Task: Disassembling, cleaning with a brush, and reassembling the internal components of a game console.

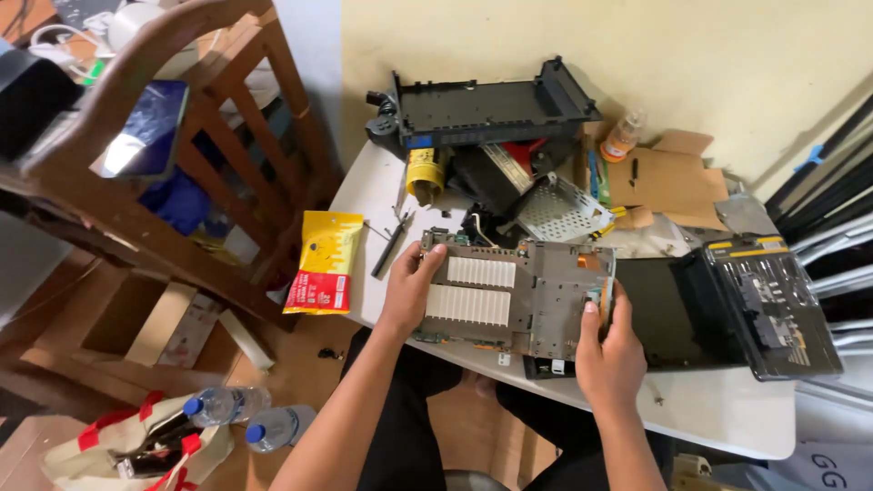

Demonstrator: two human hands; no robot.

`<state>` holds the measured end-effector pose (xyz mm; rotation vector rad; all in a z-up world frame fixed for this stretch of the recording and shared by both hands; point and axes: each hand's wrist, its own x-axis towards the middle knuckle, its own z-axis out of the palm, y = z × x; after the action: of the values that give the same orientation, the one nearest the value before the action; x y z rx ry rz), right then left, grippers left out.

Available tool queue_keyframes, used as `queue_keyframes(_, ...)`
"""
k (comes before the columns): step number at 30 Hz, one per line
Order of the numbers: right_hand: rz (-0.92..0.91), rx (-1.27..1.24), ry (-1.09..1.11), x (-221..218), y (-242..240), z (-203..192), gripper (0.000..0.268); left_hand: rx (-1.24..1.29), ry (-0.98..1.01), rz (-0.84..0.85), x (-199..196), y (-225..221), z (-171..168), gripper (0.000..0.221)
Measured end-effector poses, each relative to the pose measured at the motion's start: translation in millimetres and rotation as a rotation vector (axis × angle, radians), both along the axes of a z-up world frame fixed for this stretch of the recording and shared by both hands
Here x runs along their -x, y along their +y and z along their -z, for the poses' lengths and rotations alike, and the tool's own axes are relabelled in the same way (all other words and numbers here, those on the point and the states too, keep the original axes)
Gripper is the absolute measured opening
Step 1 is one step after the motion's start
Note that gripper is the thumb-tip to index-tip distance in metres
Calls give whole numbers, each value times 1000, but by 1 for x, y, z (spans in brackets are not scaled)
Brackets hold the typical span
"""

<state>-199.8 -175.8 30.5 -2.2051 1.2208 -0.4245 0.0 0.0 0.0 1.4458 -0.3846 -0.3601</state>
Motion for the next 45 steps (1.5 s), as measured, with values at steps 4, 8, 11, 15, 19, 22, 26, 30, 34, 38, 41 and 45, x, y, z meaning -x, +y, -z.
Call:
queue_keyframes(4,-104,98,63,-2,0,8,67,-34,-122,-63,-4,11,5,37)
queue_keyframes(8,-90,115,100,-2,0,11,67,-22,-86,-86,0,17,9,30)
queue_keyframes(11,-96,119,128,-1,0,11,67,-37,-61,-79,0,18,10,29)
queue_keyframes(15,-91,107,140,-1,0,12,68,-34,-67,-63,-1,17,10,32)
queue_keyframes(19,-87,121,125,-2,2,12,66,-62,-72,-66,-1,18,4,34)
queue_keyframes(22,-97,165,111,-1,0,16,69,-52,-77,-65,-2,17,7,32)
queue_keyframes(26,-80,125,135,-1,4,11,70,-56,-94,-67,-3,16,12,41)
queue_keyframes(30,-87,141,131,-2,4,9,69,-71,-90,-78,-2,16,8,44)
queue_keyframes(34,-61,132,165,-3,0,17,79,-74,-178,-75,-8,12,21,41)
queue_keyframes(38,-77,165,77,0,3,16,73,-96,-126,-106,-17,6,33,36)
queue_keyframes(41,-97,182,37,4,4,16,71,-108,-25,-114,-16,9,42,36)
queue_keyframes(45,-97,185,91,4,3,17,72,-156,-6,-114,-15,10,42,38)
